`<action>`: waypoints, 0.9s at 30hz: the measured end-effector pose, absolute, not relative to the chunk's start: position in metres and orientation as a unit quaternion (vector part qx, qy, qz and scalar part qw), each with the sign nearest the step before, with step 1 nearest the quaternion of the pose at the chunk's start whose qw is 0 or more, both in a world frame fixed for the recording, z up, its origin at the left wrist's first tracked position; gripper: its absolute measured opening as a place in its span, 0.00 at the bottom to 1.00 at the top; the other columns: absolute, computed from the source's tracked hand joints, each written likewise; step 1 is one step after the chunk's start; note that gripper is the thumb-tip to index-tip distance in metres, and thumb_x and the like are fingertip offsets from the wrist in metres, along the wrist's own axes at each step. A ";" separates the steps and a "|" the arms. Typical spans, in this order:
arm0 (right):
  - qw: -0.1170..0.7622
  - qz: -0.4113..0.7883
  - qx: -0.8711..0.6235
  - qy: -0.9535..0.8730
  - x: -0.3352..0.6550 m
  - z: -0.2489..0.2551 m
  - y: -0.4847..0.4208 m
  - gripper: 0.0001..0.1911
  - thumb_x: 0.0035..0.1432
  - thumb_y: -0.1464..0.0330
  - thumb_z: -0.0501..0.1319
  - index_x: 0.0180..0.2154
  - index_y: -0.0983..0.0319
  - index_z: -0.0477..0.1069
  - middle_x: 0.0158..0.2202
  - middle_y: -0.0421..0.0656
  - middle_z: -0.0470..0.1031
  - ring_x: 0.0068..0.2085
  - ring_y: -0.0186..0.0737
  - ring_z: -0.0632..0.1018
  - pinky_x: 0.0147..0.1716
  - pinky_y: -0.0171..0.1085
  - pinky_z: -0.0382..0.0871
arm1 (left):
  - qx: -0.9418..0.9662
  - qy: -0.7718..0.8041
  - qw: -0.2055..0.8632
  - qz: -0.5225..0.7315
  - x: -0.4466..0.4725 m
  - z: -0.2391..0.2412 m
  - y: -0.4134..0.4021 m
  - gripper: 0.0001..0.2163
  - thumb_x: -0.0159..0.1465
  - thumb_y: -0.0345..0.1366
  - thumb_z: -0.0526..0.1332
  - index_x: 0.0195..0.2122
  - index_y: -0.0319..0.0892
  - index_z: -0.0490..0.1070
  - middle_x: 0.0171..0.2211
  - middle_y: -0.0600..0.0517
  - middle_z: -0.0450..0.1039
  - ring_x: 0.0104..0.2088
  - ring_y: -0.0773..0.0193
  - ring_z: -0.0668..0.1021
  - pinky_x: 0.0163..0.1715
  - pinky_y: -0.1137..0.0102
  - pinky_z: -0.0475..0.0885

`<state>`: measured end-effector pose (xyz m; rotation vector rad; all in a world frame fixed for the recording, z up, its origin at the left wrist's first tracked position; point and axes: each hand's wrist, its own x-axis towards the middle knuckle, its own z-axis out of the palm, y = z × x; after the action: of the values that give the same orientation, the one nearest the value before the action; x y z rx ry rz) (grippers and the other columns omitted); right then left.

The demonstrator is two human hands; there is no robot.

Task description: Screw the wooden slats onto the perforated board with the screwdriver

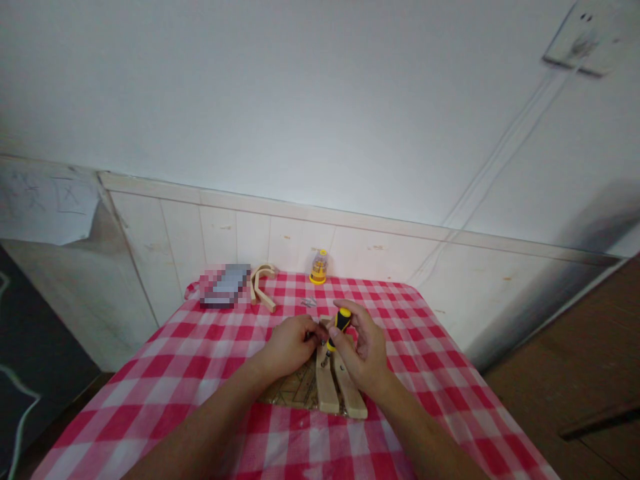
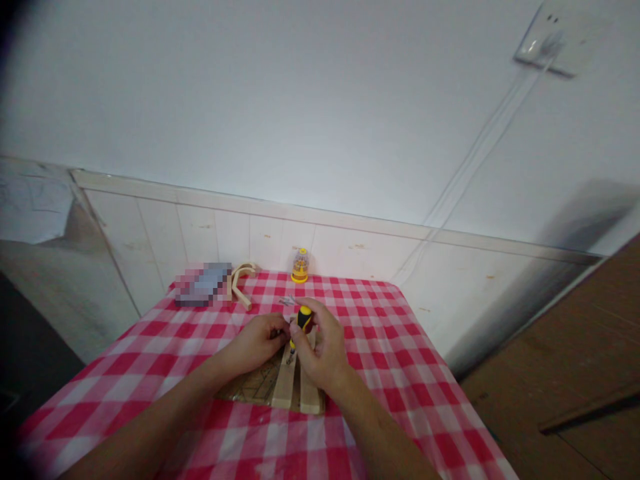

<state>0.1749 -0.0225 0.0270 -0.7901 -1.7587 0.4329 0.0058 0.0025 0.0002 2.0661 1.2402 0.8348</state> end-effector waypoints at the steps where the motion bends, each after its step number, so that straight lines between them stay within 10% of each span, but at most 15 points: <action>1: 0.548 0.185 -0.334 -0.744 0.175 0.027 -0.023 0.18 0.62 0.69 0.60 0.54 0.56 0.67 0.40 0.45 0.78 0.37 0.42 0.81 0.39 0.42 0.76 | 0.775 0.466 0.291 0.312 0.006 0.000 0.003 0.12 0.60 0.29 0.56 0.36 0.42 0.80 0.36 0.49 0.81 0.38 0.58 0.80 0.38 0.68 0.70; 27: 0.564 0.164 -0.386 -0.712 0.167 0.025 -0.020 0.19 0.54 0.70 0.66 0.48 0.57 0.67 0.31 0.37 0.73 0.29 0.35 0.74 0.29 0.34 0.69 | 0.774 0.479 0.278 0.307 0.007 0.002 0.001 0.09 0.61 0.31 0.56 0.32 0.40 0.77 0.34 0.48 0.80 0.36 0.57 0.80 0.37 0.68 0.71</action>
<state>0.1667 -0.0200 0.0254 -0.9083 -1.6750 0.3853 0.0070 0.0010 0.0022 2.0768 1.2858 0.8239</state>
